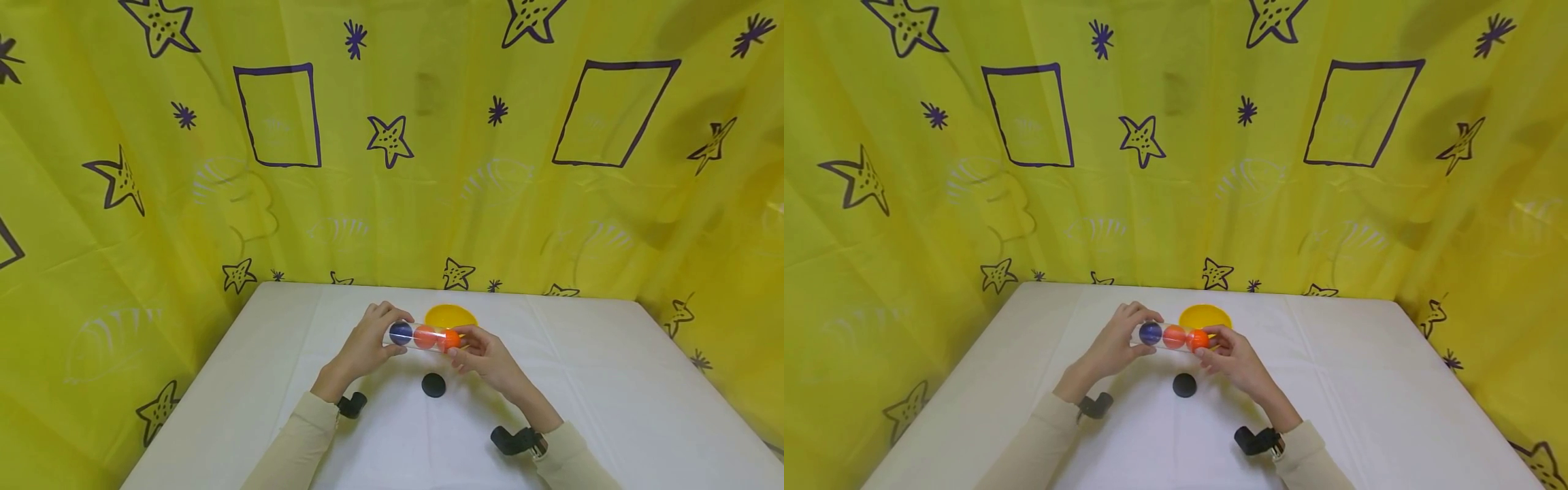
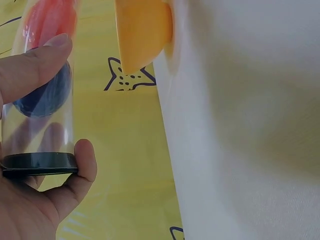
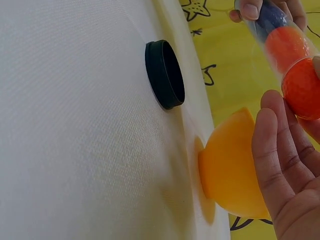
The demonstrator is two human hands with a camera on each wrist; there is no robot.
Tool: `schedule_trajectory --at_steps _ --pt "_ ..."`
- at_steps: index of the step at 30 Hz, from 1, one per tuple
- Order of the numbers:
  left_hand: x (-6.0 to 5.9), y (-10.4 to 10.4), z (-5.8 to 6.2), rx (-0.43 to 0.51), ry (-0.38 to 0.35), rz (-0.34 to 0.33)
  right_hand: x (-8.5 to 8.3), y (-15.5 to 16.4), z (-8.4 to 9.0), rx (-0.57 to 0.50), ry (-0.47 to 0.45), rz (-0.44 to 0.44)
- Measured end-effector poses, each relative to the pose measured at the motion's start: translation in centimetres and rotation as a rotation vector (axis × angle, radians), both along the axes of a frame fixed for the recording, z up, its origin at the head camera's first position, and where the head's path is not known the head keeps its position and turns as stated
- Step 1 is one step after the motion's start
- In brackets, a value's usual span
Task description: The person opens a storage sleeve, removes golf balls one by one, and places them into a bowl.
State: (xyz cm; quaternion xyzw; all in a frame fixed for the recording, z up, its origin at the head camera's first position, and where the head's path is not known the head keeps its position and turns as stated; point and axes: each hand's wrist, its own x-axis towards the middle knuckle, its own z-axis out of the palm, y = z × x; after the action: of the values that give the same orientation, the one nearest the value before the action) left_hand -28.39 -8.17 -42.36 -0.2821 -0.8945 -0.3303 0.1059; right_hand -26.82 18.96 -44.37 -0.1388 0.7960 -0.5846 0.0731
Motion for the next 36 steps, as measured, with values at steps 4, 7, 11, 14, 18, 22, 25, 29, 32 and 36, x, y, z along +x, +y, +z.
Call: schedule_trajectory --at_steps 4,7,11,14,18,22,25,29,32,36 --pt "-0.07 0.01 -0.06 0.007 -0.002 0.000 -0.04 0.14 0.02 0.006 0.008 -0.002" --pt "-0.12 0.01 -0.16 0.011 -0.004 0.003 -0.05 0.21 0.06 0.011 0.008 -0.007" --pt "-0.22 0.02 -0.34 0.024 -0.012 0.004 -0.03 0.25 0.17 0.014 0.006 -0.016" --pt "-0.25 0.02 -0.46 0.036 -0.018 0.006 -0.01 0.24 0.24 0.010 0.009 -0.023" --pt "-0.26 0.00 -0.50 0.043 -0.018 0.012 -0.03 0.22 0.20 0.007 0.019 -0.040" --pt "-0.31 -0.04 -0.50 0.044 -0.015 0.014 -0.02 0.21 0.19 0.023 0.039 -0.061" --pt "-0.37 -0.07 -0.53 0.042 -0.012 0.014 0.04 0.23 0.32 0.035 0.058 -0.079" --pt "-0.41 -0.14 -0.45 0.040 -0.005 0.012 0.12 0.33 0.48 0.037 0.077 -0.108" --pt "-0.40 -0.19 -0.37 0.038 -0.008 0.016 0.11 0.45 0.55 0.040 0.090 -0.128" --pt "-0.29 -0.22 -0.26 0.043 -0.026 0.024 0.01 0.69 0.55 0.053 0.114 -0.158"
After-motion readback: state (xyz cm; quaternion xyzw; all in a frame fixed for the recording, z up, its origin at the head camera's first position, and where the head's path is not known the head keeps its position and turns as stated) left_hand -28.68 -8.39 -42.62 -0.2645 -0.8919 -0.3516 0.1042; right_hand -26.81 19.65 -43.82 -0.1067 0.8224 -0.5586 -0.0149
